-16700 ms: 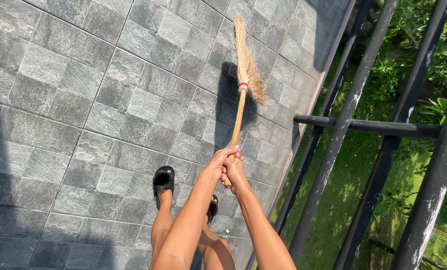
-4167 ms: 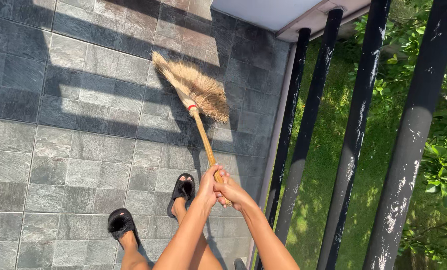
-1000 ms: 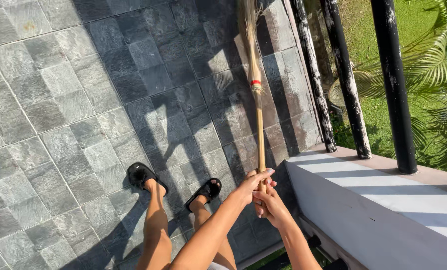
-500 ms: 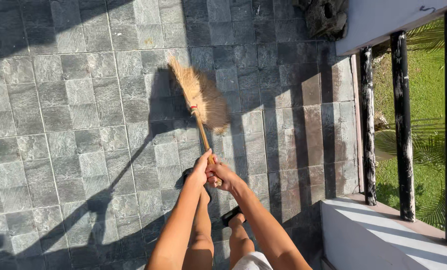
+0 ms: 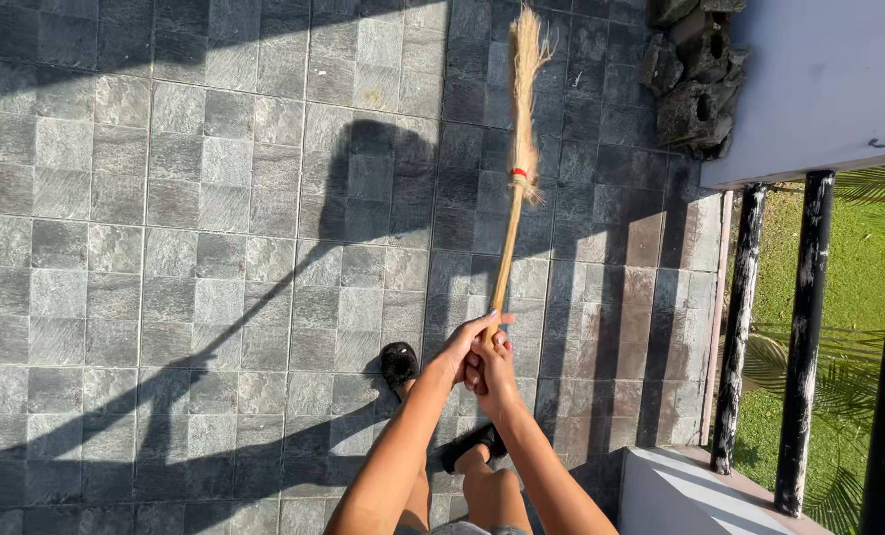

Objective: The person sweeps a tiled balcony floor using a broom, pushing debris toward the railing and corner.

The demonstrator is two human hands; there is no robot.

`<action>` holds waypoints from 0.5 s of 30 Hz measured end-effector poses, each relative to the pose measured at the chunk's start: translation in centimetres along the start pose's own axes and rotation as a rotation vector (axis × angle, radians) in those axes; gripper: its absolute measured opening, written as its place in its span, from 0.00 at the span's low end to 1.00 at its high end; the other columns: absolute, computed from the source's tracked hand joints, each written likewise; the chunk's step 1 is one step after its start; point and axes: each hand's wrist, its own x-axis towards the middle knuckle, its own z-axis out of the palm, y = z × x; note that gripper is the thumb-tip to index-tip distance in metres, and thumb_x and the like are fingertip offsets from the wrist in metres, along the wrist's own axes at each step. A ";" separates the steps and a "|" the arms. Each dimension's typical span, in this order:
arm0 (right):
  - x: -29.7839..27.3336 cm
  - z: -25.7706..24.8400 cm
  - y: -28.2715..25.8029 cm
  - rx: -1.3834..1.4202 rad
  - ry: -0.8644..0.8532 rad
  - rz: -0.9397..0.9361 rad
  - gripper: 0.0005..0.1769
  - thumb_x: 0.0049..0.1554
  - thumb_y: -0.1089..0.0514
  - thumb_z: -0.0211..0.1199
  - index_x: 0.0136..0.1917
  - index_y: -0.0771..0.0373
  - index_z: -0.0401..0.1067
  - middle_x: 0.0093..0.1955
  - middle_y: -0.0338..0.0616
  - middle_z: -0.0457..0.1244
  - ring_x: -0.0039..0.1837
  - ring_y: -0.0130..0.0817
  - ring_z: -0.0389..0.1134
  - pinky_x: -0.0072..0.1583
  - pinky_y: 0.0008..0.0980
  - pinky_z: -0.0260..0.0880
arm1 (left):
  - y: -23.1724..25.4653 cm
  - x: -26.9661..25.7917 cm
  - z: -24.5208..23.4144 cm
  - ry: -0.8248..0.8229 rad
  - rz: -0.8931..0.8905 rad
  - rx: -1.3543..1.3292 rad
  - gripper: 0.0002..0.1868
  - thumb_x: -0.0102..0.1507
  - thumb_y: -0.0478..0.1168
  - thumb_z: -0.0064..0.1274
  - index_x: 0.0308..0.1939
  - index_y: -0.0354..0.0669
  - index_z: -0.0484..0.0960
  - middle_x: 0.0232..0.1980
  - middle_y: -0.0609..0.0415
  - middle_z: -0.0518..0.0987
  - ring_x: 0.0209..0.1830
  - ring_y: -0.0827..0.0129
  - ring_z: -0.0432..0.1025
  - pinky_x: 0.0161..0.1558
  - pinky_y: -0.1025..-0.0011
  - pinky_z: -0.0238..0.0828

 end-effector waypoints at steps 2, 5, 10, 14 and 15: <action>0.5 -0.3 0.6 -0.015 0.062 0.003 0.12 0.62 0.58 0.57 0.41 0.60 0.57 0.28 0.37 0.54 0.23 0.29 0.54 0.25 0.31 0.55 | -0.3 -0.3 -0.7 -0.006 -0.058 0.087 0.32 0.65 0.64 0.45 0.63 0.47 0.76 0.30 0.64 0.75 0.21 0.79 0.64 0.16 0.79 0.59; 2.2 0.0 2.3 0.125 0.166 0.093 0.05 0.57 0.62 0.52 0.40 0.54 0.59 0.28 0.37 0.55 0.24 0.30 0.56 0.28 0.34 0.60 | -0.4 1.2 -3.7 0.042 -0.186 0.186 0.29 0.62 0.67 0.48 0.47 0.46 0.81 0.24 0.65 0.75 0.07 0.83 0.53 0.08 0.81 0.45; 10.0 1.1 5.8 0.378 -0.063 0.485 0.12 0.61 0.61 0.51 0.35 0.55 0.58 0.27 0.30 0.54 0.27 0.21 0.55 0.31 0.26 0.62 | -0.1 4.4 -12.2 0.448 -0.191 0.151 0.32 0.60 0.69 0.58 0.21 0.54 0.63 0.16 0.66 0.59 0.08 0.81 0.54 0.10 0.78 0.46; 15.0 3.8 6.8 0.191 -0.344 0.682 0.12 0.58 0.60 0.52 0.32 0.56 0.57 0.25 0.31 0.53 0.25 0.21 0.54 0.28 0.26 0.58 | 2.8 2.9 -15.2 0.609 -0.050 -0.079 0.26 0.60 0.63 0.57 0.23 0.51 0.68 0.16 0.63 0.59 0.09 0.74 0.60 0.09 0.73 0.50; 15.8 5.1 6.4 0.192 -0.460 0.670 0.12 0.57 0.61 0.52 0.32 0.55 0.58 0.25 0.31 0.53 0.24 0.21 0.53 0.27 0.25 0.57 | 4.2 2.2 -15.0 0.592 -0.004 -0.102 0.22 0.60 0.62 0.55 0.26 0.50 0.74 0.16 0.62 0.60 0.09 0.71 0.62 0.09 0.72 0.51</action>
